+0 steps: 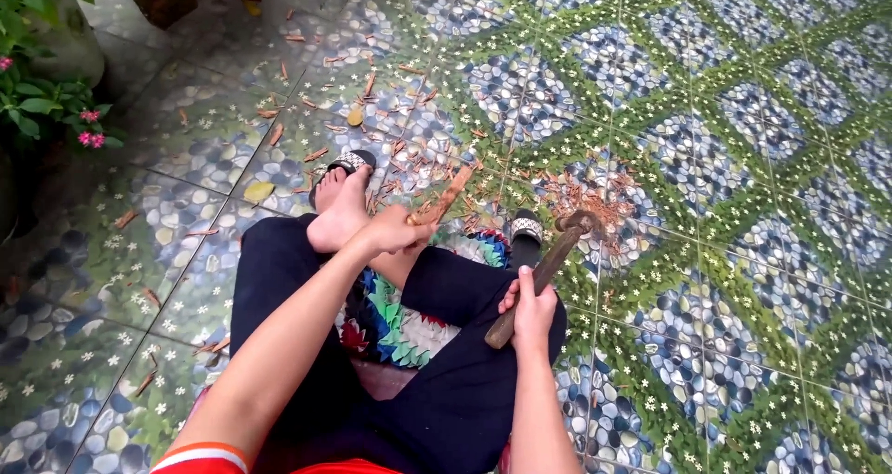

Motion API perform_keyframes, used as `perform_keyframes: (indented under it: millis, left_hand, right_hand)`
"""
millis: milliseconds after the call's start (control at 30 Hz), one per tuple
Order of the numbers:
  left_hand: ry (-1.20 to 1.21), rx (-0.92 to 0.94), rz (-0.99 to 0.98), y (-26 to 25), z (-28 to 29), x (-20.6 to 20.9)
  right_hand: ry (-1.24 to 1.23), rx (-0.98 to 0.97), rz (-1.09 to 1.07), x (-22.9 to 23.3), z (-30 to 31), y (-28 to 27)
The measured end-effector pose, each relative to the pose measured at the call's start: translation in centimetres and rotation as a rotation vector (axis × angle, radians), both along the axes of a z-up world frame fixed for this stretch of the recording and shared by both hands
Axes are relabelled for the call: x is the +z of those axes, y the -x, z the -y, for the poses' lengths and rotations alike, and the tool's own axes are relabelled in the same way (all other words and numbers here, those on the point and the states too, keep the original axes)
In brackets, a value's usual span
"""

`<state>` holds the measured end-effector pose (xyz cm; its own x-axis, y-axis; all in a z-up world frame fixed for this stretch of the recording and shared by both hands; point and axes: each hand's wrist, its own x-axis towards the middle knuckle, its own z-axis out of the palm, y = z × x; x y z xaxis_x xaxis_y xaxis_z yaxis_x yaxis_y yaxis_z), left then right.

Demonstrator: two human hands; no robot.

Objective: Carving a decorative wooden object using a hammer and chisel while sitting on a stool.

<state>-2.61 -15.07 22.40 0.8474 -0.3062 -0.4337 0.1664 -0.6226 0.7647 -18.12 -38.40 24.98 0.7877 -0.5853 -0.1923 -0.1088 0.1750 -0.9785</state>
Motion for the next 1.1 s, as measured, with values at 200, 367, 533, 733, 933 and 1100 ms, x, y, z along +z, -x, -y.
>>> perform_keyframes:
  millis: [200,367,533,733,933,1100]
  left_hand:
    - [0.071,0.038,-0.027,0.1,0.8,2.0]
    - [-0.061,-0.104,-0.005,0.2,0.1,0.9]
    - [0.138,0.064,-0.072,0.9,0.4,1.3]
    - [0.035,-0.029,0.003,0.4,0.3,1.3]
    - [-0.031,-0.096,-0.015,0.6,-0.4,0.3]
    - [0.186,0.032,-0.015,1.6,-0.2,1.6]
  right_hand:
    - [-0.027,-0.040,-0.016,0.6,0.0,-0.4]
    - [-0.051,-0.031,-0.031,-0.1,0.1,-0.5]
    - [-0.055,-0.028,-0.033,-0.2,0.1,-0.4]
    - [-0.063,-0.036,-0.029,-0.5,0.1,-0.5]
    - [-0.057,-0.043,-0.034,-1.3,0.5,-0.8]
    - [-0.042,-0.022,-0.031,-0.5,0.1,-0.6]
